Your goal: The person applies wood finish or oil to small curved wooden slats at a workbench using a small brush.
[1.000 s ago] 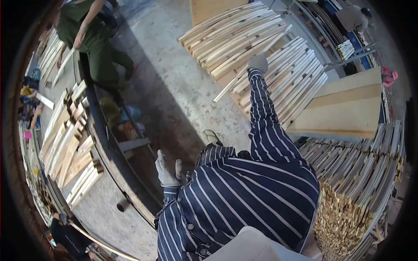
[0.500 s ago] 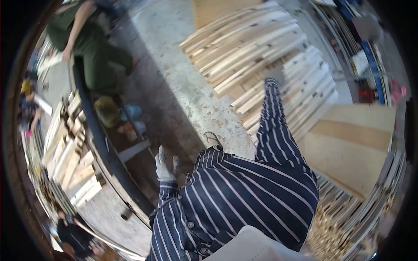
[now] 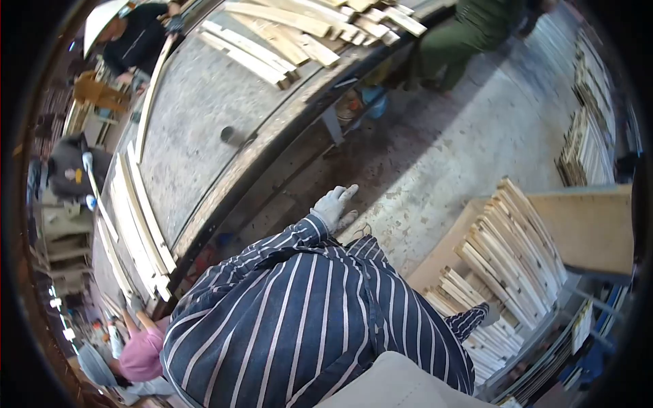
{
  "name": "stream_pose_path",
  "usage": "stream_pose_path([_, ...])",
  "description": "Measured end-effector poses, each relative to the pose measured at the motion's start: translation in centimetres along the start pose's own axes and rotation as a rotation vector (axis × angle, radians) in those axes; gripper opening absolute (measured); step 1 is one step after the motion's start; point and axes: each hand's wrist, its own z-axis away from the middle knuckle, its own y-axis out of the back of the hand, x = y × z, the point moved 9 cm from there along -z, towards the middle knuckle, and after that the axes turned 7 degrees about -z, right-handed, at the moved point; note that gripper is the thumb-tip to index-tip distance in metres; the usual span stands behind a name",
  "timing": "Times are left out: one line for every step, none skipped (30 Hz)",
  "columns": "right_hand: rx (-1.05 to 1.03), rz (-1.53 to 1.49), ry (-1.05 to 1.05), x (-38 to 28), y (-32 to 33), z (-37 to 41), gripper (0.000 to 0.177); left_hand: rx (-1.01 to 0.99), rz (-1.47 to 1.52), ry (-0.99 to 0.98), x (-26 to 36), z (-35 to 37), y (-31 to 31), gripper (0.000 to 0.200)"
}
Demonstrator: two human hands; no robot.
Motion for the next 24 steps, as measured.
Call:
stream_pose_path([-0.009, -0.049, -0.02, -0.5, 0.8, 1.0, 0.07, 0.022, 0.016, 0.024, -0.9, 0.9, 0.5, 0.069])
stream_pose_path([-0.01, -0.054, 0.009, -1.5, 0.3, 0.9, 0.07, 0.041, 0.035, 0.049, -2.1, 1.8, 1.2, 0.069])
stream_pose_path([0.023, -0.051, 0.057, -3.0, -0.6, 0.2, 0.071, 0.062, 0.045, 0.066, -2.9, 2.9, 1.7, 0.069])
stream_pose_path([0.057, -0.048, 0.103, -4.4, -1.9, -0.5, 0.073, 0.126, 0.066, 0.075, -4.0, 4.2, 2.7, 0.068])
stream_pose_path([0.092, -0.046, 0.145, -5.5, -2.2, -0.2, 0.075, 0.189, 0.085, 0.082, -5.2, 5.5, 3.8, 0.067])
stream_pose_path([0.092, -0.055, 0.163, -6.8, -2.4, 1.1, 0.075, 0.252, 0.102, 0.134, -6.3, 6.9, 5.4, 0.064])
stream_pose_path([0.077, -0.152, 0.289, -10.1, -2.7, 3.7, 0.072, 0.33, 0.095, 0.157, -7.8, 8.4, 6.5, 0.063])
stream_pose_path([0.061, -0.25, 0.414, -14.2, -2.5, 7.9, 0.07, 0.408, 0.086, 0.179, -9.4, 10.2, 7.7, 0.062])
stream_pose_path([0.047, -0.347, 0.536, -18.2, -2.1, 13.0, 0.067, 0.45, 0.077, 0.215, -11.3, 11.8, 9.2, 0.061])
stream_pose_path([0.03, -0.443, 0.66, -21.8, -1.5, 17.8, 0.065, 0.515, 0.065, 0.252, -12.9, 13.8, 10.6, 0.059])
stream_pose_path([-0.223, -0.602, 0.639, -24.3, -2.4, 22.8, 0.053, 0.567, 0.077, 0.303, -14.4, 16.0, 12.2, 0.058])
stream_pose_path([-0.269, -0.665, 0.735, -26.8, -2.9, 27.3, 0.048, 0.623, 0.089, 0.356, -16.0, 18.3, 13.5, 0.057])
stream_pose_path([-0.317, -0.73, 0.833, -29.1, -3.6, 31.8, 0.043, 0.69, 0.059, 0.405, -17.9, 20.8, 14.5, 0.055])
stream_pose_path([-0.371, -0.717, 0.923, -31.0, -4.6, 36.5, 0.045, 0.758, 0.027, 0.456, -20.0, 23.5, 15.4, 0.054])
stream_pose_path([-0.428, -0.7, 1.014, -32.6, -5.3, 41.5, 0.048, 0.821, -0.056, 0.544, -22.1, 26.5, 16.3, 0.052])
stream_pose_path([-0.325, -0.834, 1.201, -33.7, -2.0, 48.3, 0.042, 0.881, -0.142, 0.636, -24.1, 29.8, 17.1, 0.051])
stream_pose_path([-0.225, -0.968, 1.388, -33.3, 2.2, 55.1, 0.038, 0.958, -0.263, 0.738, -26.4, 33.5, 17.8, 0.051])
stream_pose_path([-0.261, -0.978, 1.422, -32.5, 4.8, 59.9, 0.038, 1.029, -0.394, 0.855, -28.2, 37.2, 18.5, 0.051])
stream_pose_path([-0.399, -0.947, 1.394, -32.0, 6.5, 64.8, 0.041, 1.033, -0.427, 1.037, -29.8, 40.8, 19.5, 0.05])
stream_pose_path([-0.553, -0.901, 1.379, -31.3, 7.7, 70.2, 0.043, 1.059, -0.463, 1.123, -31.8, 44.5, 19.9, 0.053])
stream_pose_path([-0.554, -1.047, 1.507, -29.4, 10.9, 74.9, 0.044, 1.025, -0.49, 1.268, -32.7, 47.6, 20.8, 0.056])
stream_pose_path([-0.623, -1.077, 1.566, -28.1, 11.5, 78.5, 0.04, 0.945, -0.53, 1.468, -35.4, 50.9, 19.9, 0.059])
stream_pose_path([-0.718, -1.04, 1.639, -26.6, 12.2, 81.4, 0.038, 0.928, -0.547, 1.509, -35.0, 53.2, 20.7, 0.061])
stream_pose_path([-0.803, -1.003, 1.693, -25.5, 12.1, 83.8, 0.037, 0.863, -0.535, 1.559, -35.6, 54.3, 20.6, 0.062])
